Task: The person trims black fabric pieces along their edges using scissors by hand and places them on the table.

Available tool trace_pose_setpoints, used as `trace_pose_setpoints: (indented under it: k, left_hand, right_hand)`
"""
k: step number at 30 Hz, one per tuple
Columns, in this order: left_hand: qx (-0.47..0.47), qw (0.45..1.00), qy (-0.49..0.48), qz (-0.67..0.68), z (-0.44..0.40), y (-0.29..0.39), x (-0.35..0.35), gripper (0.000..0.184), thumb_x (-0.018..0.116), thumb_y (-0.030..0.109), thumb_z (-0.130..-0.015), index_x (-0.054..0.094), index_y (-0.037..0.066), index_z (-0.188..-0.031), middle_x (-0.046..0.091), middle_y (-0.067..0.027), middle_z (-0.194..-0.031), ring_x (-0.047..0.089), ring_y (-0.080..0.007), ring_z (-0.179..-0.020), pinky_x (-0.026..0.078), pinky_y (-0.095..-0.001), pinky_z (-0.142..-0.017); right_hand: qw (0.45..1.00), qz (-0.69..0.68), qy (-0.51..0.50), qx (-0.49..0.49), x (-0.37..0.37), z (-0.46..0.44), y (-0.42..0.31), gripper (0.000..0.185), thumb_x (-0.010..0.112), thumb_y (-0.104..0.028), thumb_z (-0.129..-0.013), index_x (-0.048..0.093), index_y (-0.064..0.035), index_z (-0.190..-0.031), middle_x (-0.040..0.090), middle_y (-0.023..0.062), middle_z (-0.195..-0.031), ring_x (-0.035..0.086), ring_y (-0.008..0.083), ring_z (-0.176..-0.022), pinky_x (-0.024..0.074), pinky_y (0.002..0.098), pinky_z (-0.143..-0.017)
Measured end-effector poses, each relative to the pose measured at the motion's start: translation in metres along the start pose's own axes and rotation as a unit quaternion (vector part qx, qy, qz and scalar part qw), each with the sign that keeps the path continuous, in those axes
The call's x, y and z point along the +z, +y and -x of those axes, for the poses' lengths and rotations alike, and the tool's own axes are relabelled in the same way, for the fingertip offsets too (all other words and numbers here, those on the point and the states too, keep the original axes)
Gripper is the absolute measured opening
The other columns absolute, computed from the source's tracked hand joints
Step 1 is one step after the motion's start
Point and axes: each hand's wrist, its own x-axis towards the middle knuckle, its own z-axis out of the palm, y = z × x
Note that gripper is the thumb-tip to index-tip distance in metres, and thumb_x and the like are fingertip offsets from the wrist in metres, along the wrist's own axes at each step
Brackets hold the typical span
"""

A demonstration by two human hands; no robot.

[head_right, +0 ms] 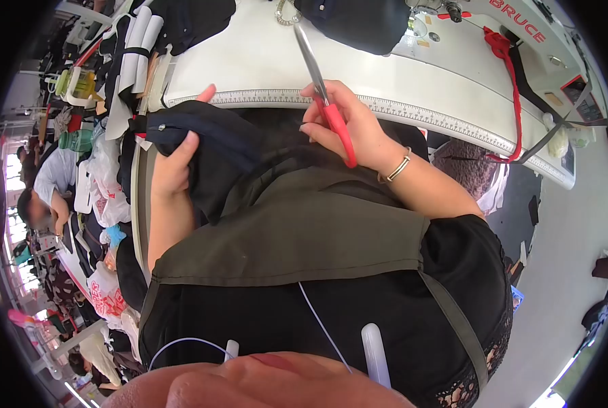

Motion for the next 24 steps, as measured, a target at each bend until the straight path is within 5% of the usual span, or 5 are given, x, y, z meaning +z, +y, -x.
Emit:
trace_pose_setpoints:
  k: [5,9,13,18,24]
  left_hand:
    - [-0.013,0.99,-0.134,-0.036,-0.006,-0.007,0.007,0.064,0.06,0.005,-0.082,0.03,-0.005,-0.137,0.046,-0.0106,-0.132,0.047,-0.0151,-0.112,0.032,-0.0302,-0.1]
    - [0.042,0.964,-0.17,-0.198,-0.023,-0.02,0.025,0.069,0.066,0.004,-0.078,0.029,-0.005,-0.136,0.047,-0.0079,-0.13,0.042,-0.0161,-0.12,0.027,-0.0315,-0.104]
    - [-0.086,0.986,-0.136,0.038,-0.016,-0.025,0.008,0.062,0.064,0.011,-0.081,0.033,-0.006,-0.132,0.04,-0.0148,-0.136,0.041,-0.0214,-0.123,0.031,-0.0346,-0.103]
    - [-0.07,0.94,0.04,0.331,0.012,-0.066,0.005,0.103,0.045,0.073,-0.074,0.024,-0.005,-0.137,0.036,-0.0186,-0.138,0.039,-0.0301,-0.126,0.032,-0.0443,-0.105]
    - [-0.082,0.934,-0.133,0.322,0.029,-0.131,-0.005,0.114,0.051,0.077,-0.067,0.018,-0.004,-0.14,0.03,-0.0172,-0.143,0.033,-0.0275,-0.13,0.029,-0.0427,-0.106]
  right_hand:
    - [0.976,0.046,-0.052,-0.206,0.008,-0.012,0.002,0.048,0.06,0.005,-0.082,0.037,-0.0038,-0.123,0.059,0.0143,-0.104,0.058,0.0198,-0.099,0.0448,0.0316,-0.089]
    - [0.989,-0.084,-0.118,-0.026,0.027,-0.017,-0.008,0.049,0.064,0.005,-0.079,0.038,-0.0058,-0.119,0.055,0.008,-0.098,0.056,0.0125,-0.088,0.0457,0.0263,-0.079]
    - [0.996,-0.052,-0.07,-0.027,0.03,-0.02,-0.006,0.049,0.066,0.005,-0.078,0.04,-0.0066,-0.117,0.051,0.0022,-0.09,0.05,0.0078,-0.081,0.0428,0.0221,-0.075]
    - [0.997,-0.001,-0.038,-0.068,0.025,-0.015,-0.008,0.046,0.064,0.005,-0.077,0.043,-0.0069,-0.115,0.046,-0.002,-0.086,0.044,0.0055,-0.078,0.0377,0.0203,-0.072]
    - [0.993,0.059,-0.063,-0.075,0.025,-0.015,-0.007,0.046,0.066,0.002,-0.076,0.045,-0.0067,-0.115,0.044,-0.0029,-0.089,0.041,0.0053,-0.079,0.0357,0.0204,-0.072]
